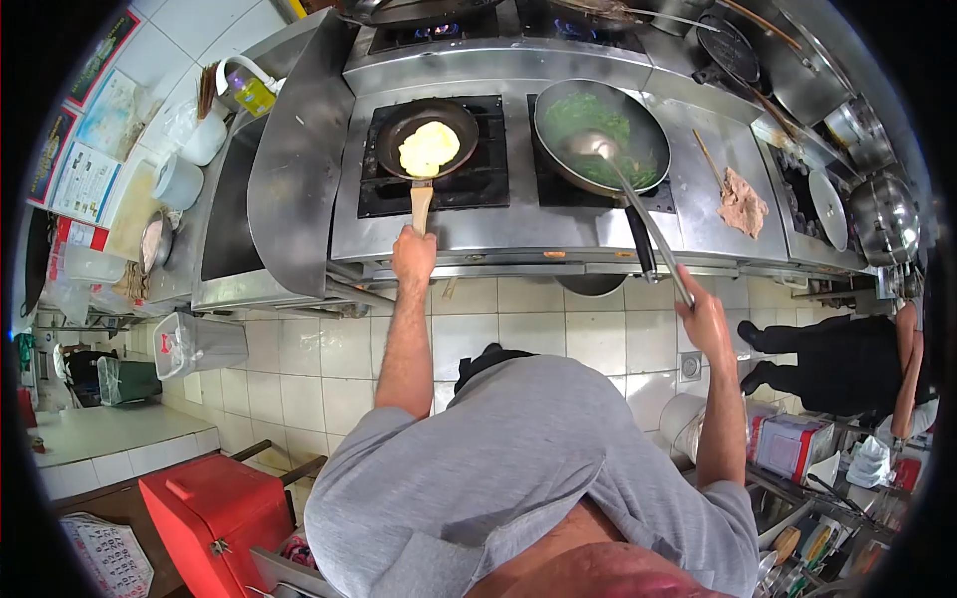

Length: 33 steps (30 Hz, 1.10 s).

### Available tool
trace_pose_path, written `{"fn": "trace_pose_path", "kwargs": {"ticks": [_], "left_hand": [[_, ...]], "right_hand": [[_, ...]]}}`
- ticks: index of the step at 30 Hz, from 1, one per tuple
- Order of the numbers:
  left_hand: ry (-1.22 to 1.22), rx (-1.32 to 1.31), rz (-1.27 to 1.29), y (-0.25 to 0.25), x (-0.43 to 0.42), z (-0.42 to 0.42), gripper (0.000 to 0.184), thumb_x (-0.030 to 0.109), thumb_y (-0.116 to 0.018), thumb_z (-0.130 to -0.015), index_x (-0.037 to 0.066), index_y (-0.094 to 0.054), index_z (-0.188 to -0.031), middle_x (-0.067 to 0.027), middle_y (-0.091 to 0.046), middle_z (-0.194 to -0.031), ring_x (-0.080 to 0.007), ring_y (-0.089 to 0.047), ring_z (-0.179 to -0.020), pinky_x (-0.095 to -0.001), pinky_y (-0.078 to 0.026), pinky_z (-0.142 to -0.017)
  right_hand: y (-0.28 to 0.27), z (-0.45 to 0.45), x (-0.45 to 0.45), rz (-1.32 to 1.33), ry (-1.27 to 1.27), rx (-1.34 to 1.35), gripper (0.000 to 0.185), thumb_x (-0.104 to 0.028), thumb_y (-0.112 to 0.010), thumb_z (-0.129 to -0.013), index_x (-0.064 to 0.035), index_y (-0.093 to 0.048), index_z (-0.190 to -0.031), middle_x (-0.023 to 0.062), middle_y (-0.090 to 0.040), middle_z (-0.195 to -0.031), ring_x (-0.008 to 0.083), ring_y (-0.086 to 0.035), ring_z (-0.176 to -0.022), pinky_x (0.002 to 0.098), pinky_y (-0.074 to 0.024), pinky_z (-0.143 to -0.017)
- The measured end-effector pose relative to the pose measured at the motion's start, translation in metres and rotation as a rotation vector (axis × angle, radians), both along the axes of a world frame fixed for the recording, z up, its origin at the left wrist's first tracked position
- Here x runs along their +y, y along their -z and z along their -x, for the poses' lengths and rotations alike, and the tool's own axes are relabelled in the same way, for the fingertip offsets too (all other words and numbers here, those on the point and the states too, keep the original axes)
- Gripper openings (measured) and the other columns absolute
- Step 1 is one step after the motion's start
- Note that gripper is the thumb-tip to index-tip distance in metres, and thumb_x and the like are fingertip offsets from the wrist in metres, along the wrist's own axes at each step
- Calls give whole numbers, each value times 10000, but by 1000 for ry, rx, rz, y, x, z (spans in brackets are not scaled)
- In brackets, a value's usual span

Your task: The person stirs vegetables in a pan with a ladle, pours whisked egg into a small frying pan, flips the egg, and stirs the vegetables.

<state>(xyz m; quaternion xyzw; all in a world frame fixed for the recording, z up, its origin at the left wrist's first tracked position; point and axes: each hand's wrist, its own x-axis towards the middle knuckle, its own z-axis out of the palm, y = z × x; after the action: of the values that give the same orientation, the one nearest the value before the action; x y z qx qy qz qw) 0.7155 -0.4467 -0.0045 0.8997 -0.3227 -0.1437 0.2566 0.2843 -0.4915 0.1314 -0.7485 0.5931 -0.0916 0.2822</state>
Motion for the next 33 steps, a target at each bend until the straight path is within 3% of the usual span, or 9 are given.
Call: {"fn": "trace_pose_path", "kwargs": {"ticks": [9,16,22,23,24,26,27,29,33], "left_hand": [[31,296,262,-11,-9,-3,562,480,-597,-754,-29,-540,-986,-219,-608,-892,-348,-578,-893,-395,-437,-779],[-163,182,659,6,17,-8,608,394,-568,-819,-36,-402,-1215,-153,-494,-999,-240,-502,-874,-345,-416,-778],[-469,716,1032,110,60,9,325,418,-468,-885,93,-468,-892,0,-459,-692,-80,-426,-556,-215,-370,-476],[-373,765,806,133,81,14,328,429,-466,-884,101,-462,-869,1,-447,-665,-83,-420,-534,-223,-361,-451],[-280,798,582,160,109,16,333,440,-463,-882,109,-457,-846,3,-435,-637,-86,-413,-512,-230,-351,-426],[-272,975,241,226,168,30,416,495,-439,-868,98,-469,-748,-5,-438,-555,-107,-402,-399,-252,-309,-334],[-198,1125,-4,260,203,24,430,481,-462,-859,75,-493,-721,-35,-472,-531,-142,-452,-390,-289,-348,-334],[203,647,-618,281,246,31,464,467,-486,-846,33,-531,-687,-70,-505,-524,-186,-492,-392,-339,-394,-360],[427,636,-545,248,242,52,469,417,-464,-857,-2,-569,-676,-86,-525,-528,-196,-513,-396,-346,-427,-399]], "right_hand": [[32,-31,-14,157,-34,-72,559,-24,-560,-771,-145,-402,-1293,234,-588,-967,389,-558,-910,417,-434,-776],[-14,15,-11,148,-40,223,566,-8,-566,-741,-168,-441,-1270,217,-602,-949,377,-572,-907,416,-452,-767],[13,-7,-23,155,-6,-143,493,-36,-560,-778,-100,-448,-1254,231,-605,-854,358,-582,-791,379,-448,-723],[8,2,-13,172,-45,-98,513,-23,-565,-780,-91,-432,-1270,144,-570,-744,190,-546,-640,320,-442,-637],[-9,7,-3,175,-23,-89,513,-23,-565,-780,-91,-432,-1270,144,-570,-744,190,-546,-640,320,-442,-637],[-46,12,11,-367,198,-127,495,-44,-578,-777,-97,-452,-1253,239,-601,-938,336,-604,-788,371,-457,-710],[-45,18,5,-358,166,-48,507,-33,-576,-771,-97,-443,-1256,229,-601,-953,367,-594,-853,385,-456,-731],[1,28,-15,-84,38,-73,508,-37,-574,-772,-95,-439,-1258,226,-604,-937,375,-589,-850,395,-454,-733],[30,-1,-39,183,-6,-45,501,-68,-564,-794,-111,-426,-1274,199,-606,-849,313,-554,-705,382,-447,-675]]}}
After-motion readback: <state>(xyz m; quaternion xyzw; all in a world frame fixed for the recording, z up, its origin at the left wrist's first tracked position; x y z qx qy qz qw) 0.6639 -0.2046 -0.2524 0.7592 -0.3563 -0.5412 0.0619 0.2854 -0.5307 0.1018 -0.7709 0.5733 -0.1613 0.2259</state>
